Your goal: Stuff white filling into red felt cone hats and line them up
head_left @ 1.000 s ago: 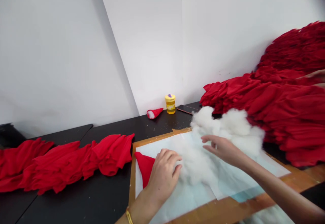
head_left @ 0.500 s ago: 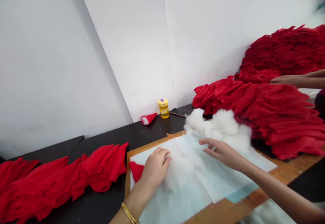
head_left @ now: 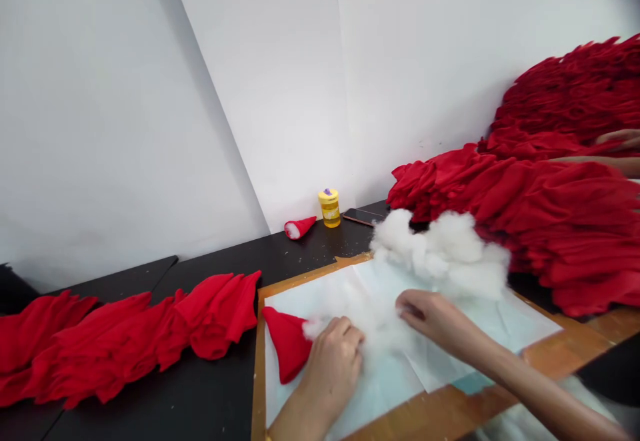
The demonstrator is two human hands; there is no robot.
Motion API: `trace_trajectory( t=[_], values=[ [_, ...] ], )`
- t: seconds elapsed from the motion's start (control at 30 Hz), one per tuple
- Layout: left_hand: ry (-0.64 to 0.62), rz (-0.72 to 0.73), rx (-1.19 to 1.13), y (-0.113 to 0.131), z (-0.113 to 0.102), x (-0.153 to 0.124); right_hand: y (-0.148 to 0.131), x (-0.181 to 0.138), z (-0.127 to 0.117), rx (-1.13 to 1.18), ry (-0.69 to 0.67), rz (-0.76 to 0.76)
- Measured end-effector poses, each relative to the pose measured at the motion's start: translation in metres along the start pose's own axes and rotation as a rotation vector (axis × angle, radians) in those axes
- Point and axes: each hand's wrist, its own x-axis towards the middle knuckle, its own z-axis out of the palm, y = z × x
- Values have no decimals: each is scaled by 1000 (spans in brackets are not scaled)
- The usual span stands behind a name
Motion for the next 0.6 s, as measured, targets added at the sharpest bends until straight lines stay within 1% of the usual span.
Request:
trace_trajectory(
  t=[0.1,0.17,0.2,0.27,0.33,0.4,0.43,0.5,0.53,0.6],
  values=[
    [83,60,24,-8,-3,-11,15,-3,-20,5,-13,-13],
    [125,111,13,-9,-1,-15,10,-4,-21,74,-51,-67],
    [144,128,-3,-8,1,-15,3,-3,-16,117,-66,-97],
    [188,156,-40,-4,7,-13,-15,0,1,172,-100,-159],
    [228,178,-60,0,11,-10,-30,7,22,157,-140,-214],
    [237,181,-39,0,11,-9,-35,16,36,130,-131,-221],
    [225,171,-13,-1,9,-10,-32,21,39,124,-102,-208],
    [182,131,42,-6,3,-15,-18,28,35,120,-22,-176],
    [162,103,59,-10,-1,-18,-9,30,30,119,11,-165],
    [129,43,63,-15,-9,-25,6,31,16,113,35,-151]
  ],
)
